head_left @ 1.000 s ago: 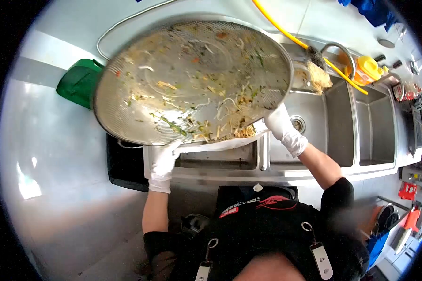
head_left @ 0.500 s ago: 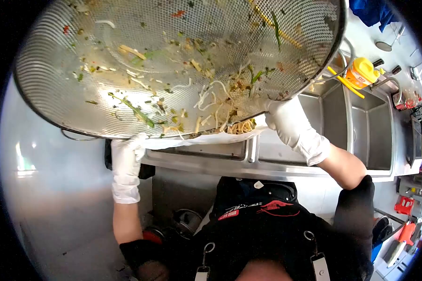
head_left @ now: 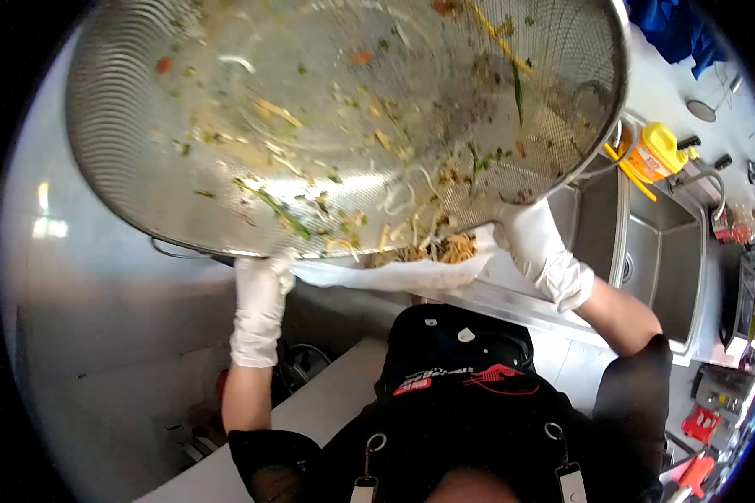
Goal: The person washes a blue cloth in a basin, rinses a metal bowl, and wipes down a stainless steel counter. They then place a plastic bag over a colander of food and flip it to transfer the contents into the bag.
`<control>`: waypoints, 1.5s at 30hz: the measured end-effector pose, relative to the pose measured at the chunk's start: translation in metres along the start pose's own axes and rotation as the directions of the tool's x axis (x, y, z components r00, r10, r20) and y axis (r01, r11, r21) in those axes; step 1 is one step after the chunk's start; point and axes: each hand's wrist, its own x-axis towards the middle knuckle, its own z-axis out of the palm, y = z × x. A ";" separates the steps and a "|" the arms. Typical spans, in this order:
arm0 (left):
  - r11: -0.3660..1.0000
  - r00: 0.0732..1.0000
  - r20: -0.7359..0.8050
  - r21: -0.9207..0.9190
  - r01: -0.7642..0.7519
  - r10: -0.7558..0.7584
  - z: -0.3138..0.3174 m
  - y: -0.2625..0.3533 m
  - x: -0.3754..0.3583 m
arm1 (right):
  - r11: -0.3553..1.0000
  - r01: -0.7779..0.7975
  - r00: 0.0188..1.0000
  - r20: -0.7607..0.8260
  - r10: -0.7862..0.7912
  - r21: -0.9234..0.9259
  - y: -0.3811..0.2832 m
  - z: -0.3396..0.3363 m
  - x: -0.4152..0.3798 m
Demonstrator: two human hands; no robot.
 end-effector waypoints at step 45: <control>0.865 0.899 -0.274 -0.284 -0.414 0.341 0.013 -0.022 0.031 | 0.966 -0.085 0.988 0.143 0.051 0.245 -0.018 -0.013 -0.020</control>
